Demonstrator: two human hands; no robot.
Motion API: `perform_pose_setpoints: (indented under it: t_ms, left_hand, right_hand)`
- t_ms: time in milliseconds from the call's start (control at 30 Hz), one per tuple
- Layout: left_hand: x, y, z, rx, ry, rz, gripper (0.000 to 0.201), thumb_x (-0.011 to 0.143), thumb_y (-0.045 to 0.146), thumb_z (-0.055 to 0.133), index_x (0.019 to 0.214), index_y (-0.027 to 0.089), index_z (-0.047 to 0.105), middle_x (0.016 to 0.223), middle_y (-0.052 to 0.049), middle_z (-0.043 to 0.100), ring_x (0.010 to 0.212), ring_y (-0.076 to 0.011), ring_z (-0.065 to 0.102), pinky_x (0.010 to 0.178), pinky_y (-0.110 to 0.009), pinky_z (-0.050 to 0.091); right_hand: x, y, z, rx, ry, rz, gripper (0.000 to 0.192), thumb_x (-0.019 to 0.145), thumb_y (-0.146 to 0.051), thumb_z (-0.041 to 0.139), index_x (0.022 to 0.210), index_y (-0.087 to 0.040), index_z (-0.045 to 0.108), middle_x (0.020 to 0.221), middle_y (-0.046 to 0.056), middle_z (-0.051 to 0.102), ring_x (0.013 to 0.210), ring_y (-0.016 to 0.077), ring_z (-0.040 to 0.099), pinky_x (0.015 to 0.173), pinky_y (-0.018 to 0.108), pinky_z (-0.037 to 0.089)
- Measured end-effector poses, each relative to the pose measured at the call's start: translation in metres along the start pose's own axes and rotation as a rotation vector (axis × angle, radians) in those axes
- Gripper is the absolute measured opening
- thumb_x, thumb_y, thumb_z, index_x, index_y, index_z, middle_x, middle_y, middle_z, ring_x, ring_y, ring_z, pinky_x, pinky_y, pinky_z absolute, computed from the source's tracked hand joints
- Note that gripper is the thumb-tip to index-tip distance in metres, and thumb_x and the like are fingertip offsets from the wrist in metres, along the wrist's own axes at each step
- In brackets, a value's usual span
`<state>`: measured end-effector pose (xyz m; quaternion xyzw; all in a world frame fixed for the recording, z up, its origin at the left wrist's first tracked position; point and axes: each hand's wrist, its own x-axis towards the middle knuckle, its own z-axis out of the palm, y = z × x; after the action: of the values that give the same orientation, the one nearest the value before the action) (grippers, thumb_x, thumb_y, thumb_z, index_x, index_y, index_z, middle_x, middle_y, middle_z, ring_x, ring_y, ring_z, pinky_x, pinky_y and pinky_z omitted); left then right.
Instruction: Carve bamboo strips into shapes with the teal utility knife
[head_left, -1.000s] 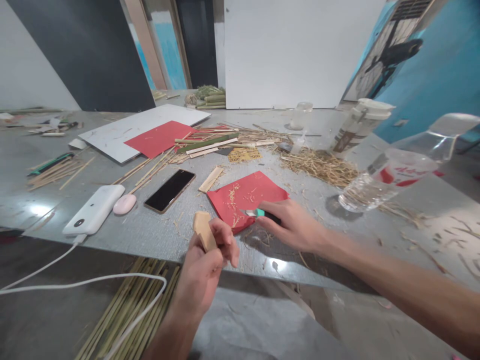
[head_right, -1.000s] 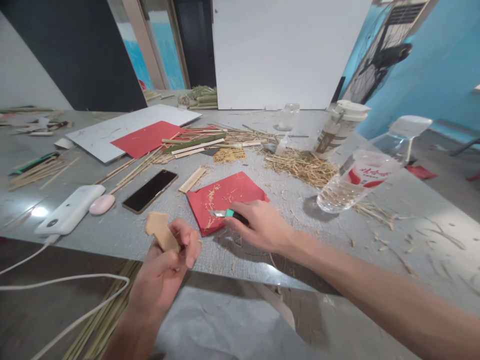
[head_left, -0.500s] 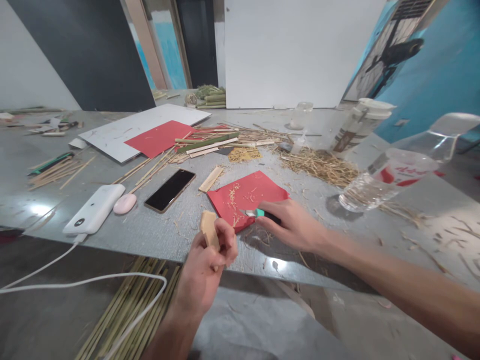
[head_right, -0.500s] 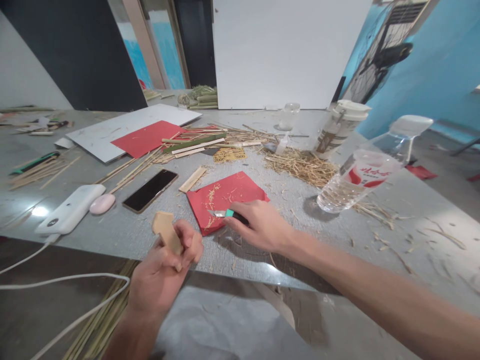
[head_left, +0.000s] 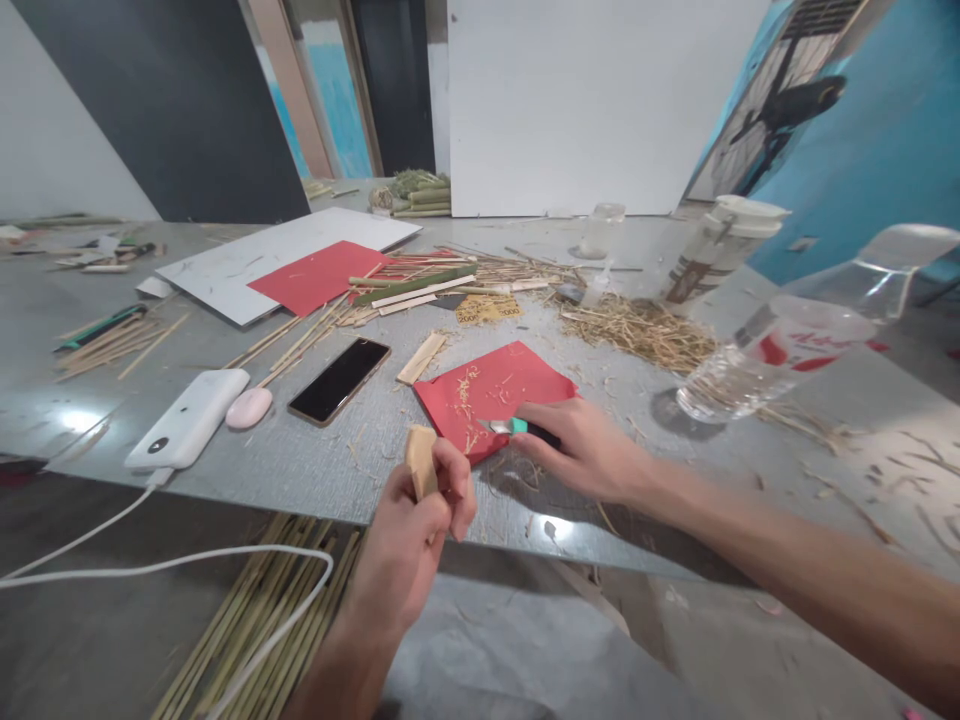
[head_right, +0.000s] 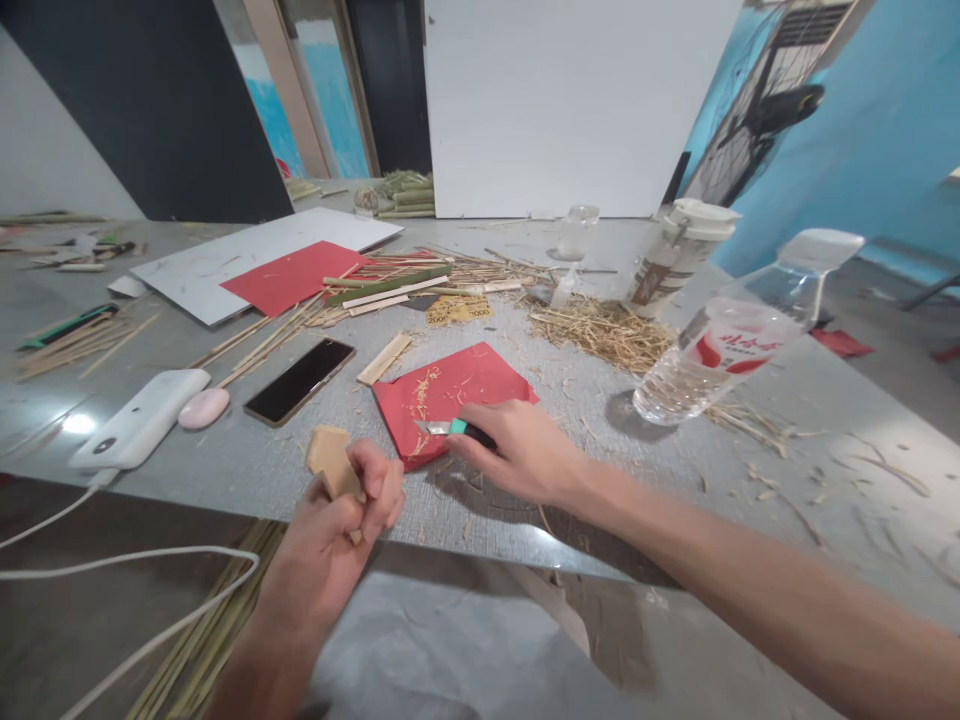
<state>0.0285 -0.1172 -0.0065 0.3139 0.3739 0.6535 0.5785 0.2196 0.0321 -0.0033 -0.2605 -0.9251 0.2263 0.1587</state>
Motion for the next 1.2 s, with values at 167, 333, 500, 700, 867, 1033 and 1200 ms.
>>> perform_pose_setpoints:
  t_ms: [167, 333, 500, 700, 867, 1033, 1200]
  left_hand:
    - [0.0004, -0.0022, -0.0015, -0.039, -0.052, 0.019, 0.024, 0.062, 0.008, 0.06, 0.082, 0.022, 0.061, 0.063, 0.004, 0.057, 0.062, -0.0124, 0.041, 0.062, -0.03, 0.025]
    - [-0.001, -0.0055, -0.0031, -0.049, -0.03, 0.013, 0.017, 0.07, 0.007, 0.059, 0.077, 0.022, 0.057, 0.055, 0.006, 0.046, 0.057, -0.0118, 0.034, 0.06, -0.031, 0.022]
    - [-0.0006, -0.0048, -0.0031, -0.088, -0.012, -0.006, 0.014, 0.067, 0.008, 0.058, 0.074, 0.021, 0.056, 0.057, 0.006, 0.041, 0.056, -0.0113, 0.027, 0.058, -0.031, 0.019]
    - [-0.002, -0.0038, -0.0033, -0.055, -0.024, -0.028, 0.015, 0.063, 0.012, 0.057, 0.074, 0.02, 0.061, 0.056, 0.005, 0.044, 0.056, -0.0117, 0.03, 0.058, -0.032, 0.02]
    - [-0.0012, -0.0029, -0.0026, -0.059, -0.047, -0.038, 0.019, 0.061, 0.013, 0.059, 0.078, 0.021, 0.063, 0.058, 0.003, 0.052, 0.058, -0.0124, 0.038, 0.059, -0.031, 0.025]
    - [0.0007, -0.0042, -0.0003, -0.025, -0.018, -0.049, 0.015, 0.066, 0.008, 0.058, 0.073, 0.021, 0.057, 0.051, 0.006, 0.045, 0.054, -0.0116, 0.031, 0.057, -0.03, 0.022]
    - [0.0002, -0.0042, -0.0007, -0.063, -0.031, -0.047, 0.011, 0.068, 0.01, 0.058, 0.073, 0.02, 0.058, 0.054, 0.006, 0.039, 0.055, -0.0116, 0.027, 0.057, -0.029, 0.023]
  right_hand:
    - [-0.0003, -0.0011, 0.0002, 0.002, 0.002, 0.001, 0.041, 0.112, -0.049, 0.044, 0.082, -0.022, 0.048, 0.069, -0.003, 0.052, 0.062, 0.0124, 0.043, 0.063, 0.033, 0.023]
    - [-0.0004, -0.0014, -0.0003, 0.008, -0.01, 0.001, 0.041, 0.112, -0.05, 0.044, 0.083, -0.022, 0.048, 0.07, -0.002, 0.053, 0.062, 0.0125, 0.043, 0.063, 0.033, 0.022]
    - [-0.0001, -0.0017, -0.0005, -0.001, -0.012, 0.004, 0.04, 0.112, -0.049, 0.044, 0.084, -0.022, 0.049, 0.07, -0.002, 0.053, 0.063, 0.0128, 0.045, 0.064, 0.033, 0.022]
    - [0.0001, -0.0029, -0.0011, 0.008, -0.015, 0.014, 0.04, 0.112, -0.049, 0.045, 0.083, -0.022, 0.048, 0.07, -0.002, 0.053, 0.063, 0.0128, 0.043, 0.064, 0.033, 0.022]
    - [0.0001, -0.0026, -0.0006, 0.002, -0.011, 0.017, 0.041, 0.112, -0.05, 0.044, 0.082, -0.022, 0.047, 0.069, -0.002, 0.052, 0.062, 0.0131, 0.042, 0.063, 0.033, 0.022]
    - [-0.0003, -0.0026, -0.0003, 0.004, -0.011, 0.009, 0.041, 0.112, -0.05, 0.044, 0.082, -0.022, 0.049, 0.07, -0.002, 0.053, 0.062, 0.013, 0.042, 0.063, 0.033, 0.023]
    - [-0.0001, -0.0025, -0.0005, -0.009, -0.015, 0.011, 0.041, 0.112, -0.05, 0.045, 0.083, -0.021, 0.05, 0.071, -0.001, 0.055, 0.063, 0.013, 0.044, 0.064, 0.033, 0.023]
